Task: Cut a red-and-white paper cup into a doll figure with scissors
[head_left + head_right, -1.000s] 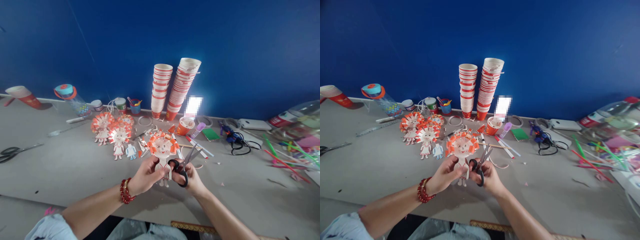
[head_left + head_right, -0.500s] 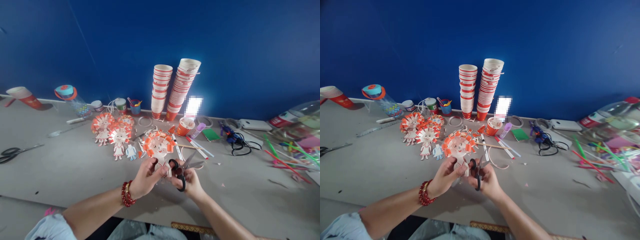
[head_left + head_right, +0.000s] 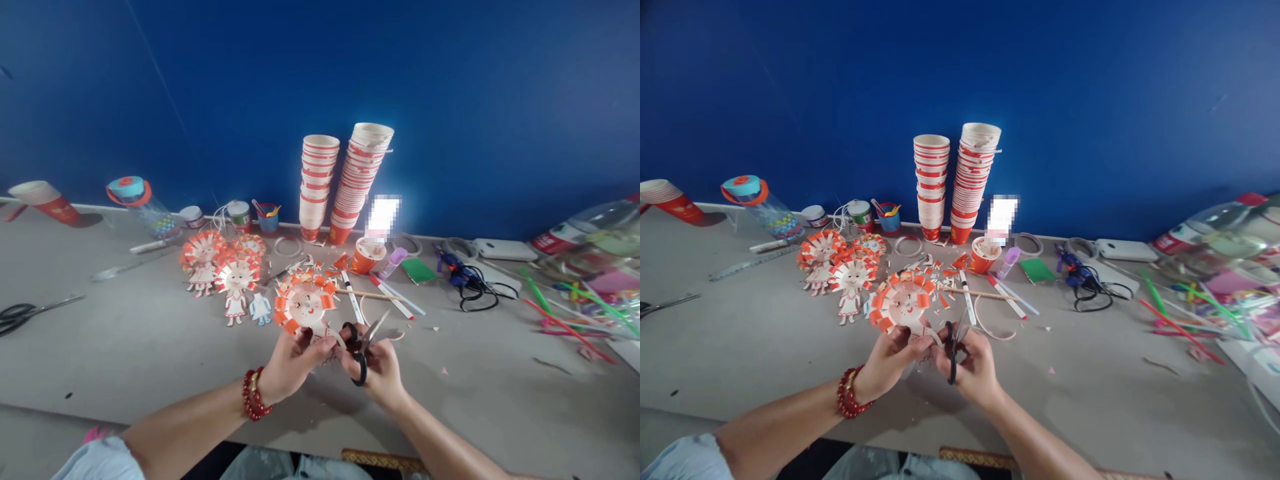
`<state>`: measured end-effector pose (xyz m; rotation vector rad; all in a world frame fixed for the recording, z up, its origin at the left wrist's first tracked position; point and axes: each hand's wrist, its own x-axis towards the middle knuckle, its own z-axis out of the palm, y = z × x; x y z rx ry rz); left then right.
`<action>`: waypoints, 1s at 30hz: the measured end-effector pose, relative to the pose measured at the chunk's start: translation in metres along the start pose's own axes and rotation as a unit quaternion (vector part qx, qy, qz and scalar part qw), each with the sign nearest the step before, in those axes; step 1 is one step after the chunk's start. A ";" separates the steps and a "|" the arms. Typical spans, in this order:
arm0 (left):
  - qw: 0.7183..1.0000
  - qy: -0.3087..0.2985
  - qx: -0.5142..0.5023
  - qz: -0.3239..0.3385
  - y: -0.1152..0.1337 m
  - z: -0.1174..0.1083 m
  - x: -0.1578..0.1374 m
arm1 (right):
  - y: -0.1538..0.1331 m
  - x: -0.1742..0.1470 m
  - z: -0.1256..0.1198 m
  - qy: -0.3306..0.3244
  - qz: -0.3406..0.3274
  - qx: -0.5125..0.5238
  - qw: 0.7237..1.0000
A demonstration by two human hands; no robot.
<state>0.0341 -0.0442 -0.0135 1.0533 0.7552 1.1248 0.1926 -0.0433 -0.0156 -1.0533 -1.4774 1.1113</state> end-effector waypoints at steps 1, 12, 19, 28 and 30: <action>1.000 0.002 -0.011 -0.005 0.001 0.000 0.000 | 0.000 -0.001 0.000 0.007 -0.001 0.006 1.000; 0.998 0.006 -0.018 -0.059 0.001 0.000 0.003 | 0.004 -0.004 -0.001 -0.002 -0.019 -0.019 1.000; 0.997 0.008 -0.003 -0.071 0.002 -0.004 0.001 | -0.006 0.000 -0.003 -0.043 -0.072 -0.109 0.990; 0.997 0.000 -0.006 -0.074 0.003 -0.006 0.000 | -0.007 0.001 -0.009 -0.092 -0.102 -0.101 0.985; 0.997 0.004 -0.012 -0.081 0.002 -0.005 0.000 | -0.005 0.002 -0.009 -0.103 -0.089 -0.082 0.987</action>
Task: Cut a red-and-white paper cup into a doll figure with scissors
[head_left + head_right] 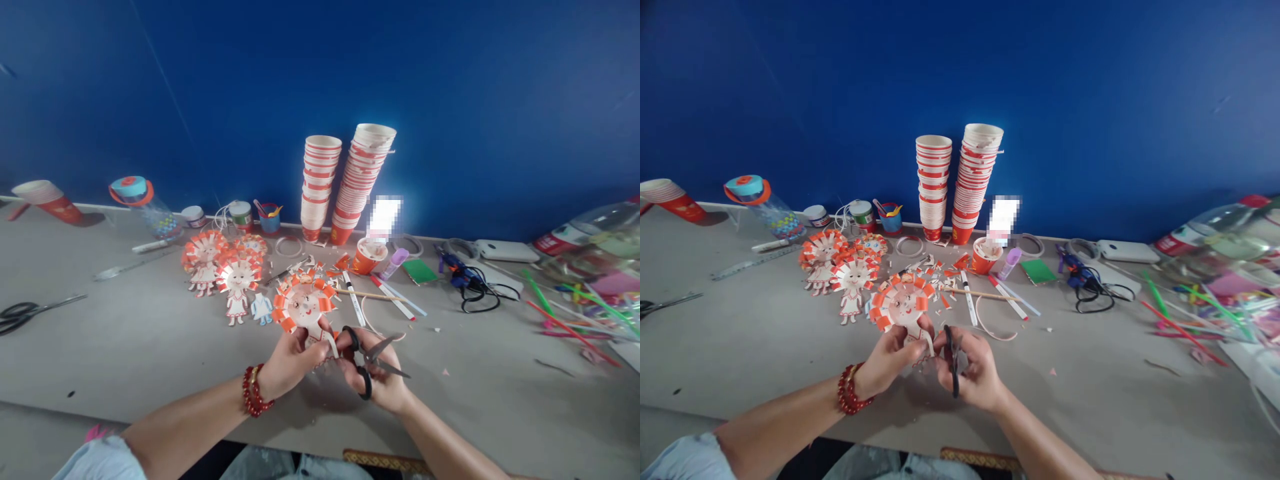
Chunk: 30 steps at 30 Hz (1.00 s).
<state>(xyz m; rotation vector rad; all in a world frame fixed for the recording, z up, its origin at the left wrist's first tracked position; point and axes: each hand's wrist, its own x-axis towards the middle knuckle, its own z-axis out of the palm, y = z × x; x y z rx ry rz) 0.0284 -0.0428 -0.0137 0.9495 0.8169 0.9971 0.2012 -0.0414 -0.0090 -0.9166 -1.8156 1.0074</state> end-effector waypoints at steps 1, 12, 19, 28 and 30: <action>1.000 0.006 -0.003 -0.002 0.000 0.000 0.000 | 0.000 0.000 0.000 -0.002 0.003 0.010 1.000; 0.999 -0.001 -0.039 -0.005 -0.005 -0.001 0.002 | 0.011 -0.004 0.009 0.054 0.085 0.078 0.992; 1.000 0.017 -0.024 0.002 -0.006 -0.002 0.002 | 0.011 -0.003 0.009 0.052 0.120 0.090 0.987; 0.999 -0.014 -0.028 0.012 -0.004 -0.002 0.002 | 0.008 -0.001 0.008 0.071 0.111 0.076 0.988; 0.999 -0.019 -0.016 0.024 -0.005 -0.002 0.002 | 0.009 -0.001 0.008 0.075 0.100 0.073 0.990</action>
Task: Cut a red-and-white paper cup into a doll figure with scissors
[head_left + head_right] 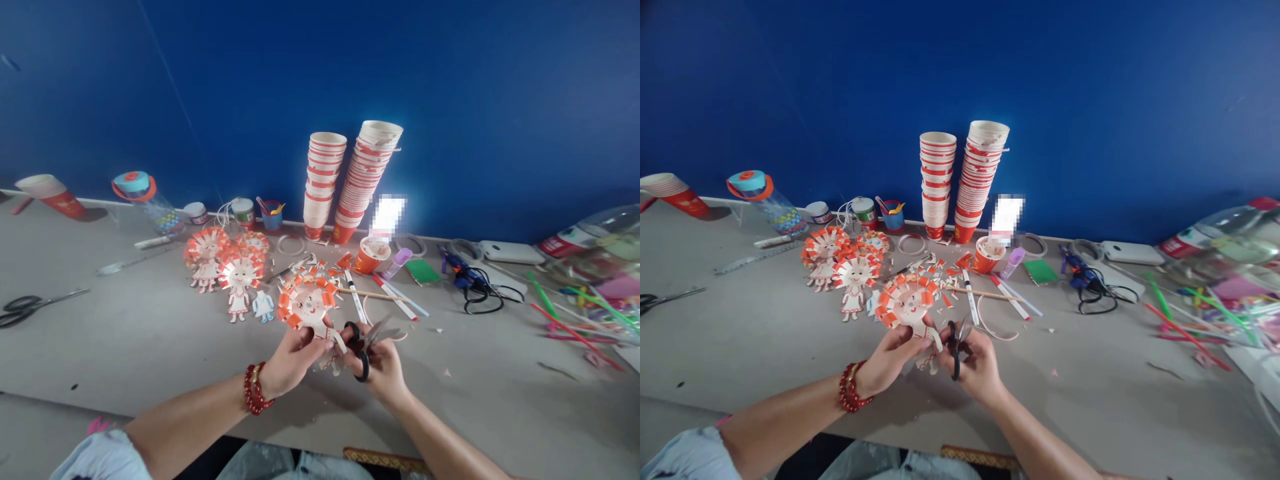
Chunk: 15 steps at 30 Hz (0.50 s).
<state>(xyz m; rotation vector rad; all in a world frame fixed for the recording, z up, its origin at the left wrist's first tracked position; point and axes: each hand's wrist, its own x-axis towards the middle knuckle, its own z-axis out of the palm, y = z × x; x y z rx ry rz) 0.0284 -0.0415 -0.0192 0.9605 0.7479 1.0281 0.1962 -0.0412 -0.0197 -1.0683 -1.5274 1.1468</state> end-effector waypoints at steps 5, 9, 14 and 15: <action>0.999 -0.016 0.023 0.017 0.002 0.001 0.000 | 0.003 -0.001 0.000 0.003 -0.010 -0.007 1.000; 1.000 -0.014 0.019 0.016 0.003 0.004 0.001 | 0.003 -0.002 0.000 -0.001 0.007 0.019 1.000; 1.000 -0.011 0.014 0.018 0.003 0.007 0.000 | 0.000 -0.002 0.002 0.017 0.012 0.018 1.000; 1.000 -0.014 0.012 0.017 0.004 0.007 0.000 | 0.000 -0.002 0.002 0.024 0.004 0.011 1.000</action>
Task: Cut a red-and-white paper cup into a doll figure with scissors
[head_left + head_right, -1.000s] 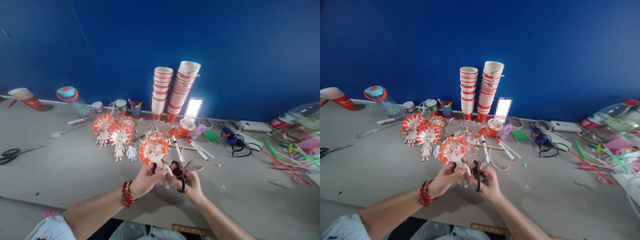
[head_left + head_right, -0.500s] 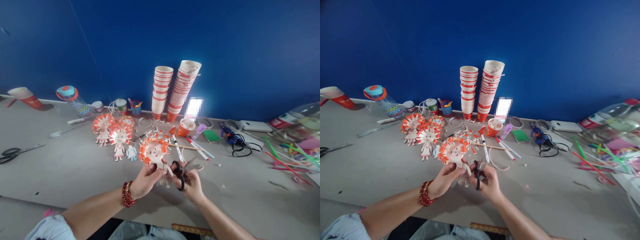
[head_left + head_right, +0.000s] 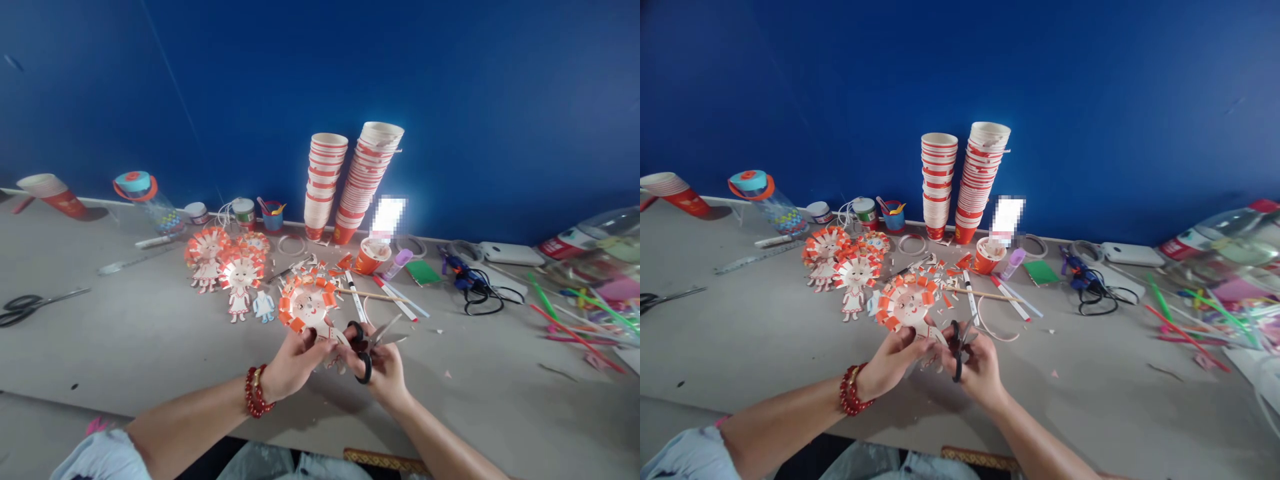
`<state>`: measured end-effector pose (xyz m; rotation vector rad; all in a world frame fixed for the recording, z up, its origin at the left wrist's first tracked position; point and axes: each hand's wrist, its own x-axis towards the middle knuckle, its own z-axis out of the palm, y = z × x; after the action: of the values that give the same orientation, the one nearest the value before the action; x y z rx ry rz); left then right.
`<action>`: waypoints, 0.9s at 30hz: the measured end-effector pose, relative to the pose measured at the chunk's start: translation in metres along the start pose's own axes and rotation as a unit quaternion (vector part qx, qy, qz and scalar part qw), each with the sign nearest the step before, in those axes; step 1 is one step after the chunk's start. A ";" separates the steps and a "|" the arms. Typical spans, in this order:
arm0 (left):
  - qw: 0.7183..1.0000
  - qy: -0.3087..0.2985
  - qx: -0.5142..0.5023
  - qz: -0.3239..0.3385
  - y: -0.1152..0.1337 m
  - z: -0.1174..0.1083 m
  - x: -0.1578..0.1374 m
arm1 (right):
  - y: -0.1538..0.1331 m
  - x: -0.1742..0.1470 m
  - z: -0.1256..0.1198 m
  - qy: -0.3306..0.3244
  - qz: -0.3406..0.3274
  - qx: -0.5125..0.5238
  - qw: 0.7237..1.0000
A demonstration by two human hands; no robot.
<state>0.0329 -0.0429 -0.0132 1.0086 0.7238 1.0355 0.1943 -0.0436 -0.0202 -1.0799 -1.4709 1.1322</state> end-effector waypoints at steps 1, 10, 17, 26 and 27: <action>1.000 -0.004 -0.001 -0.003 0.000 0.000 0.000 | 0.000 0.000 0.000 0.006 -0.009 -0.007 1.000; 0.999 0.035 -0.001 0.000 -0.001 -0.002 0.000 | 0.001 -0.002 -0.004 -0.028 -0.020 -0.053 0.998; 0.999 0.039 0.011 -0.009 0.000 -0.003 0.000 | 0.000 -0.002 -0.002 -0.002 -0.020 -0.017 1.000; 0.996 0.026 -0.077 -0.046 -0.005 -0.003 -0.001 | -0.013 -0.002 0.004 0.043 -0.016 0.043 0.998; 0.995 0.025 -0.083 -0.047 -0.004 -0.002 0.000 | -0.012 -0.002 0.004 0.050 -0.023 0.044 0.998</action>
<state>0.0323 -0.0433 -0.0177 0.8003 0.7064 1.0241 0.1896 -0.0485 -0.0097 -1.0229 -1.3494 1.0853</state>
